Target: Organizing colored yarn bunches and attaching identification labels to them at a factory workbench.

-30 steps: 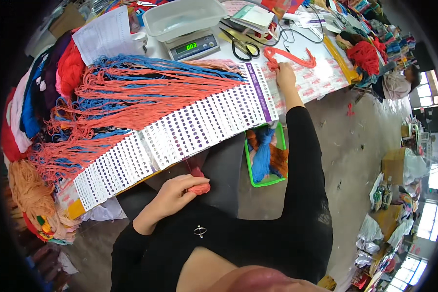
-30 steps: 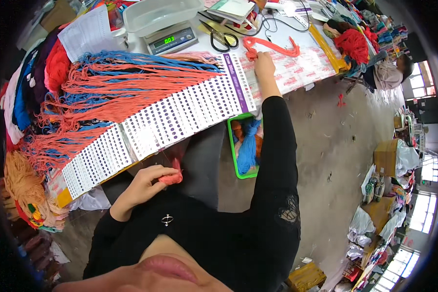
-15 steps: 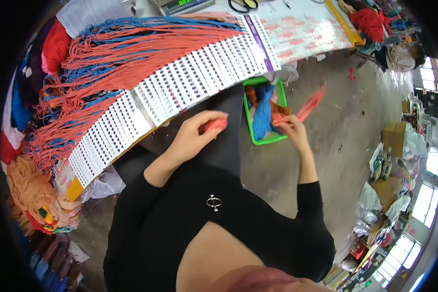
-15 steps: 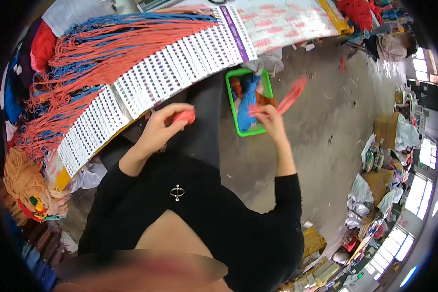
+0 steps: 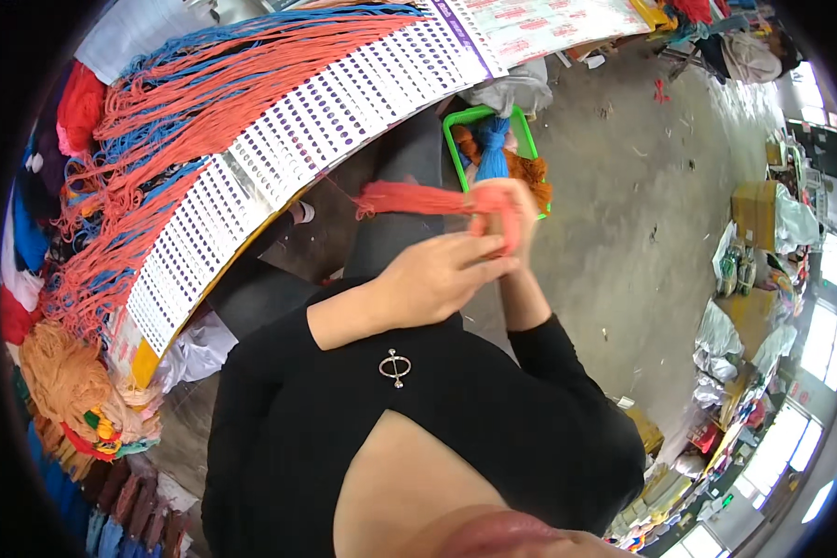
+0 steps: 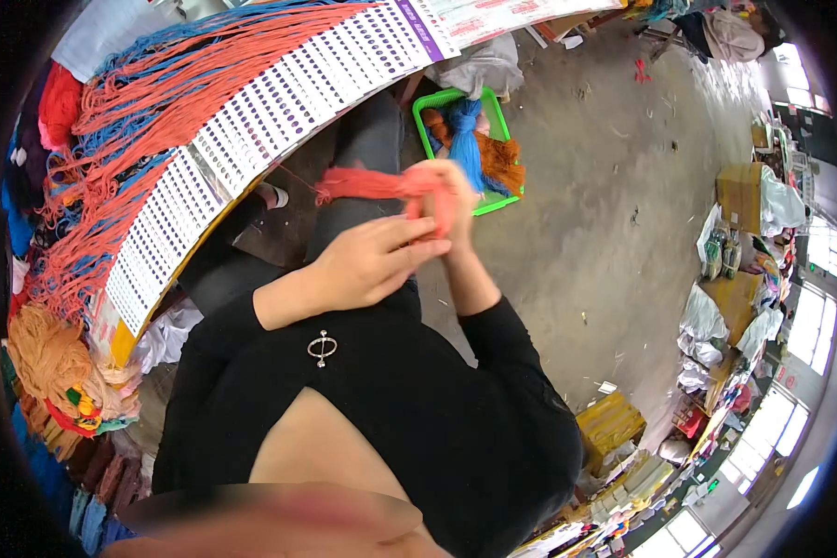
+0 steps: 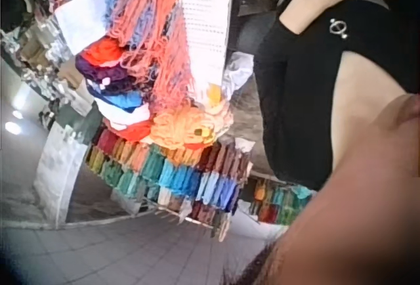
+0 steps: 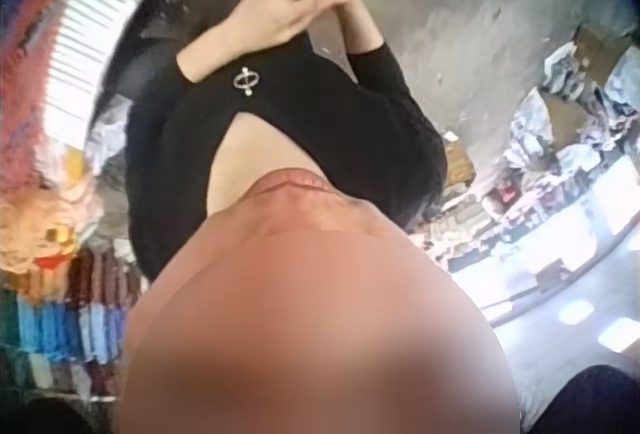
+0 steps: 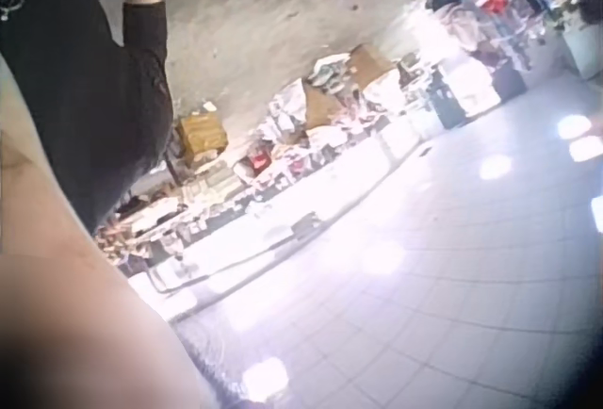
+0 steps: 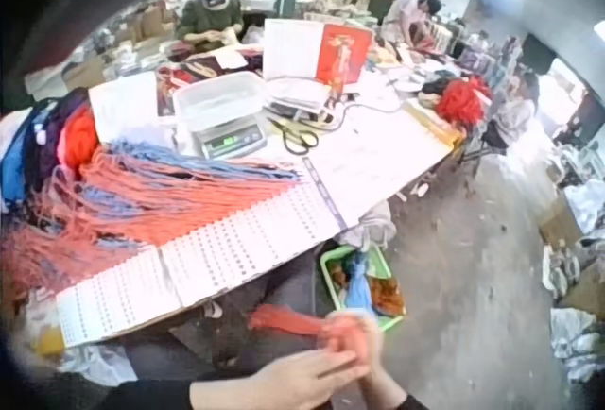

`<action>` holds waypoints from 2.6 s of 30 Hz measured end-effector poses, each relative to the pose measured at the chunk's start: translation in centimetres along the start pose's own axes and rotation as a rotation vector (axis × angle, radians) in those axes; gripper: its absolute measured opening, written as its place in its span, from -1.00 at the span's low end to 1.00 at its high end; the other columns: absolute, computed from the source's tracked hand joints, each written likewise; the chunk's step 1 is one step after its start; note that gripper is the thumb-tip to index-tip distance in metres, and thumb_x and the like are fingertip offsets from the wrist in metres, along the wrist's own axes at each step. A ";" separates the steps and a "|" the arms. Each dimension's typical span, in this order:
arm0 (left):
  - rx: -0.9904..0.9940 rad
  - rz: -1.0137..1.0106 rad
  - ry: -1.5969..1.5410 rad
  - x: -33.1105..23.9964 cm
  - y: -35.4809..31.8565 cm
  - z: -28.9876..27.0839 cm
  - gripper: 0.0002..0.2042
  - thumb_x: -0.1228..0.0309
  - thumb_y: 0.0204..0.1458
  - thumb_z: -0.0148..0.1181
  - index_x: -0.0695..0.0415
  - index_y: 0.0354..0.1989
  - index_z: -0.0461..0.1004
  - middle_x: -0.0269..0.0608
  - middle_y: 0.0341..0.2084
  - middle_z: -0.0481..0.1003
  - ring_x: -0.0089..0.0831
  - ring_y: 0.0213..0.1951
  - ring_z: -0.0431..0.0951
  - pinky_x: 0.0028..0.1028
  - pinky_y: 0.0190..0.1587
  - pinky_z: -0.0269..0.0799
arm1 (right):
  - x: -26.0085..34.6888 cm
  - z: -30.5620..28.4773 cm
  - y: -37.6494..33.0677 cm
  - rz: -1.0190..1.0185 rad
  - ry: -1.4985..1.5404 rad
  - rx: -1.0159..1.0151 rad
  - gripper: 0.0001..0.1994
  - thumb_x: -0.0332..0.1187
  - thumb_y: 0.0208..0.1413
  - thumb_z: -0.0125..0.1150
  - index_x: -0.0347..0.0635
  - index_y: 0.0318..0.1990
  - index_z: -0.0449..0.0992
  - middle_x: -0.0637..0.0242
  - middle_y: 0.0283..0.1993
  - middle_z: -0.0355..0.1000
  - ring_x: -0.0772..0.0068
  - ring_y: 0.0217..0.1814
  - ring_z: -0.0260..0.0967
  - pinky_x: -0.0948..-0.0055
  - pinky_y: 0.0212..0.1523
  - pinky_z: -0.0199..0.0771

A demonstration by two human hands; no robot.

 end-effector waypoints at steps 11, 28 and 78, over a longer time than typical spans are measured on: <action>-0.087 -0.339 -0.092 6.1 -4.5 -2.6 -0.66 0.50 0.01 0.01 0.08 0.02 0.35 -0.19 0.03 0.30 -0.21 -0.03 0.40 -0.40 -0.06 0.37 | 20.8 -15.1 -2.8 -0.632 -0.008 -0.315 -0.78 -0.23 0.09 0.08 -0.17 -0.22 0.46 0.27 -0.23 0.43 0.34 -0.15 0.34 0.32 -0.05 0.40; -0.142 -0.639 -0.139 8.4 -12.7 -4.1 -0.77 0.48 0.06 0.02 0.17 -0.10 0.40 -0.19 -0.15 0.41 -0.24 -0.11 0.44 -0.45 -0.09 0.34 | -0.5 -33.0 15.5 -0.102 -1.408 -0.267 -0.79 -0.49 -0.11 0.08 -0.20 -0.25 0.49 0.09 -0.36 0.46 0.20 -0.29 0.44 0.35 -0.25 0.41; -1.606 -1.517 1.227 -5.3 -81.7 -62.7 -0.65 0.10 -0.24 0.24 0.12 -0.40 0.49 -0.19 -0.49 0.48 -0.34 -0.44 0.47 -0.33 -0.44 0.36 | -16.4 4.9 6.8 -0.290 -1.460 0.359 -0.77 -0.28 0.14 -0.02 -0.26 -0.29 0.47 0.15 -0.45 0.44 0.27 -0.48 0.37 0.36 -0.38 0.36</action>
Point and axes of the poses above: each hand's wrist, its own y-axis towards the middle knuckle, its own z-axis out of the palm, x = y × z, the point moved 5 cm from there along y, towards the middle knuckle
